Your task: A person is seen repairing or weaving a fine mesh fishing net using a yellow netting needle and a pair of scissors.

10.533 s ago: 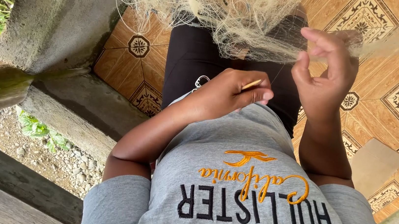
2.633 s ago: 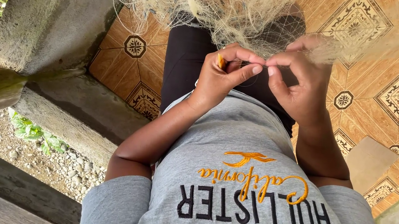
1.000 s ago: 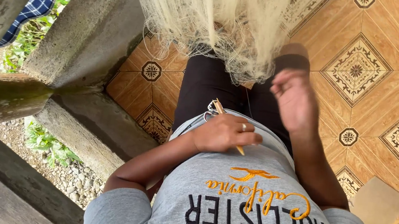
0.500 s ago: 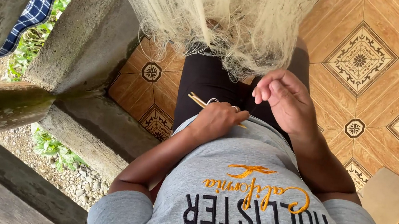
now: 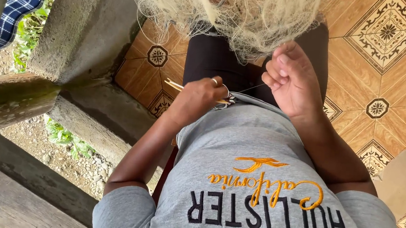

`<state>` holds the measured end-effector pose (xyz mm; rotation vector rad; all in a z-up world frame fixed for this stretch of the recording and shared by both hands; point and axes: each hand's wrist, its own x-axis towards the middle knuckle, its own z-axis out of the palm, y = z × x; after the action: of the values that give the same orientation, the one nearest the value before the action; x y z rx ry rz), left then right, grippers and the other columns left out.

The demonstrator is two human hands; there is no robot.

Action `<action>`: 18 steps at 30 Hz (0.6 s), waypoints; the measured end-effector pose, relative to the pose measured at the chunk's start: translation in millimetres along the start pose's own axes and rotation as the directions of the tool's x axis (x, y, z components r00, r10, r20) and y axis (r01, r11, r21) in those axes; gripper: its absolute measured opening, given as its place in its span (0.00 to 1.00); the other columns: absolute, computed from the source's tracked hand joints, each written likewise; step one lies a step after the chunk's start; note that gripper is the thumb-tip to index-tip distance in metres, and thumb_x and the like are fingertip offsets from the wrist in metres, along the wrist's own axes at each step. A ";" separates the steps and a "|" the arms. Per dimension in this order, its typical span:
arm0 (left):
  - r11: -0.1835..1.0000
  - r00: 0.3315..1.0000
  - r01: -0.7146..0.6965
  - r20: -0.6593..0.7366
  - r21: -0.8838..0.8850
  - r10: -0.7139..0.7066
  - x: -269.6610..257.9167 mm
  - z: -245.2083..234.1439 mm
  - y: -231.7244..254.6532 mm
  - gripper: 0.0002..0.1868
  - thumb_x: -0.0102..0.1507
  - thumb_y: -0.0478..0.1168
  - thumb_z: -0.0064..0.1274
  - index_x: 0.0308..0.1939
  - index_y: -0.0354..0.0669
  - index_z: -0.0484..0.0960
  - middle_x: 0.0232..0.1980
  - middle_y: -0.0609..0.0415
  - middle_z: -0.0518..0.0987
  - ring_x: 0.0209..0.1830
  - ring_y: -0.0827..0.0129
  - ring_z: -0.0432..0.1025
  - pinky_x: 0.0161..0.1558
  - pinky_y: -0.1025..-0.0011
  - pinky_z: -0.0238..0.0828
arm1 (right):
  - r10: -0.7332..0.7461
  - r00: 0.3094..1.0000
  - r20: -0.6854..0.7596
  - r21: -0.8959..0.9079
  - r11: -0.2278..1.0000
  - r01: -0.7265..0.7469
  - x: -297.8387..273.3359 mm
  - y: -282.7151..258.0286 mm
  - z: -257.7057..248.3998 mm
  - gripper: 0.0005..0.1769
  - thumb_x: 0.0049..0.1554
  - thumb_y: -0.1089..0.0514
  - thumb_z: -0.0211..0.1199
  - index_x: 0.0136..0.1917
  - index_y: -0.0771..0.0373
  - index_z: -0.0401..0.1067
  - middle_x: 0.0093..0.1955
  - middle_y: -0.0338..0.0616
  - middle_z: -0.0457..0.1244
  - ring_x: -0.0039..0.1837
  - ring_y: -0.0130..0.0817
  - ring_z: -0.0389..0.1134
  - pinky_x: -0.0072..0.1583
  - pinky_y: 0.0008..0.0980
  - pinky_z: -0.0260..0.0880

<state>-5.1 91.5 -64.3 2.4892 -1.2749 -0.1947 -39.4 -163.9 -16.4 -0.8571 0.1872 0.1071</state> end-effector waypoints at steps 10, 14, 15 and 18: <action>0.978 0.995 -0.021 0.096 0.206 0.001 -5.7 1.4 5.2 0.11 0.61 0.34 0.60 0.41 0.53 0.75 0.39 0.61 0.76 0.29 0.69 0.77 0.27 0.77 0.72 | -0.086 0.996 -0.016 -0.062 0.994 0.085 -10.0 -6.3 4.8 0.07 0.63 0.62 0.56 0.55 0.62 0.65 0.32 0.26 0.47 0.35 0.13 0.48 0.41 0.17 0.53; 0.997 0.966 0.040 0.253 0.070 -0.056 -5.1 -41.8 5.3 0.14 0.56 0.31 0.62 0.43 0.48 0.78 0.42 0.53 0.75 0.28 0.60 0.78 0.27 0.69 0.76 | -0.093 0.995 -0.022 -0.034 0.995 0.092 -13.8 -5.8 0.7 0.07 0.62 0.63 0.57 0.55 0.63 0.66 0.31 0.27 0.47 0.34 0.14 0.49 0.40 0.18 0.53; 0.998 0.952 0.070 0.299 -0.001 -0.067 -4.5 -52.5 5.1 0.14 0.57 0.28 0.61 0.45 0.46 0.80 0.43 0.49 0.75 0.27 0.56 0.79 0.27 0.66 0.76 | -0.097 0.995 -0.025 -0.030 0.995 0.096 -14.9 -5.8 -0.9 0.07 0.62 0.63 0.57 0.55 0.63 0.67 0.30 0.27 0.48 0.34 0.14 0.49 0.40 0.18 0.53; 0.985 0.931 0.081 0.364 -0.153 -0.020 -5.4 -71.5 5.0 0.18 0.57 0.26 0.57 0.50 0.43 0.81 0.45 0.45 0.76 0.30 0.47 0.80 0.32 0.58 0.79 | -0.102 0.995 -0.009 -0.017 0.995 0.102 -16.1 -4.0 -7.5 0.07 0.62 0.63 0.57 0.54 0.64 0.67 0.29 0.28 0.47 0.33 0.15 0.49 0.39 0.18 0.53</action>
<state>7.3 109.9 4.2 2.4142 -1.2662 -0.7723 -55.3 -172.5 -14.9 -0.8819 0.1518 0.0088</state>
